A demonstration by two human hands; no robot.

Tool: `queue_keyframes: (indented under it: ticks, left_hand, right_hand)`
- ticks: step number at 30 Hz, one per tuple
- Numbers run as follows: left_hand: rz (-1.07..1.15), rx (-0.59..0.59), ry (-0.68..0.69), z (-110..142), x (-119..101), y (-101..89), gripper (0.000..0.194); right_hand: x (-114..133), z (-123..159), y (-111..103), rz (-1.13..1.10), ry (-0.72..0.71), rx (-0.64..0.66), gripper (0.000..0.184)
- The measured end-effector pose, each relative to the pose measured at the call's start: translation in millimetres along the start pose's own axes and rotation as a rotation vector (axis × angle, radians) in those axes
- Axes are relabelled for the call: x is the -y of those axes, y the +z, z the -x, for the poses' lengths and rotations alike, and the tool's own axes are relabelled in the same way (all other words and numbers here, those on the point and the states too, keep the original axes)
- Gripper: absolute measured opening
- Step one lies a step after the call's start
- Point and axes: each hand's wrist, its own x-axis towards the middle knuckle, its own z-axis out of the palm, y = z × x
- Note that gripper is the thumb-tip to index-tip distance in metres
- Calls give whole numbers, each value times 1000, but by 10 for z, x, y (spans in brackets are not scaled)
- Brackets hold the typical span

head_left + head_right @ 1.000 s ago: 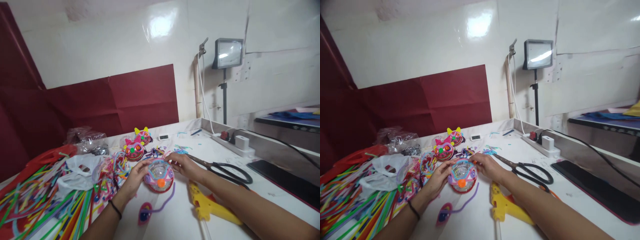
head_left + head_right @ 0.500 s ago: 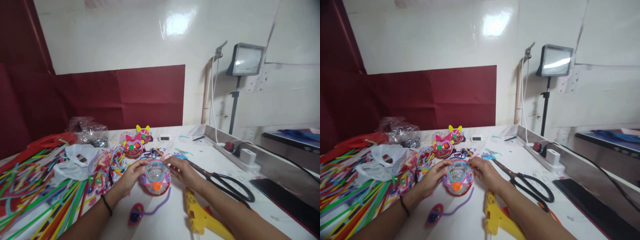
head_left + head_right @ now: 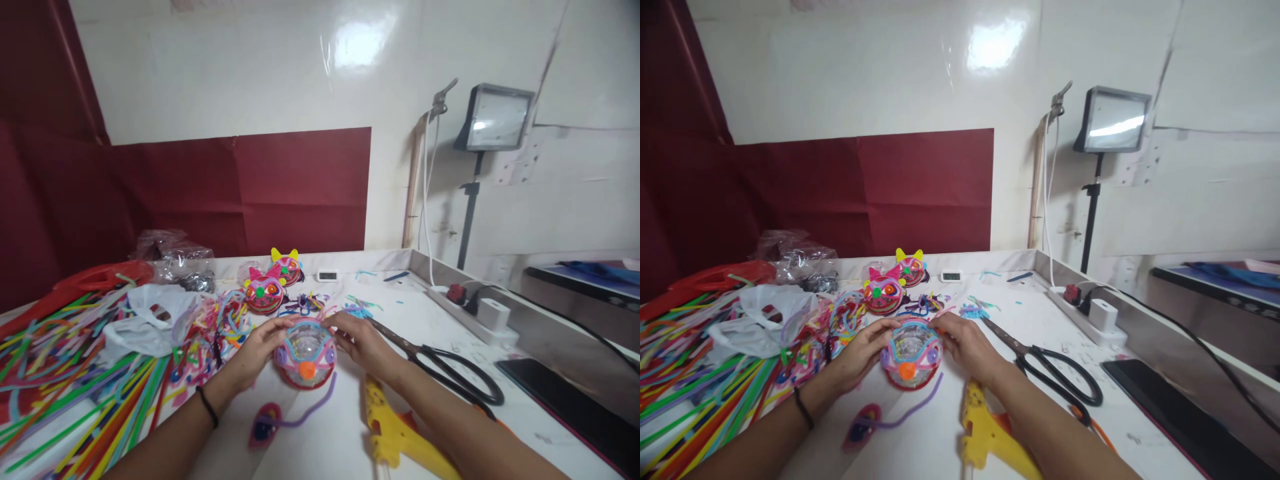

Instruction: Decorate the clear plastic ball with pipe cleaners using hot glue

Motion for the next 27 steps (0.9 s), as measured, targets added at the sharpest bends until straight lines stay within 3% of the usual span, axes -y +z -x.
queue_keyframes:
  ticks: [27]
  left_hand:
    - [-20, 59, 57, 3, 52, -10, 26]
  right_hand:
    - [36, 27, -33, 77, 30, 19, 21]
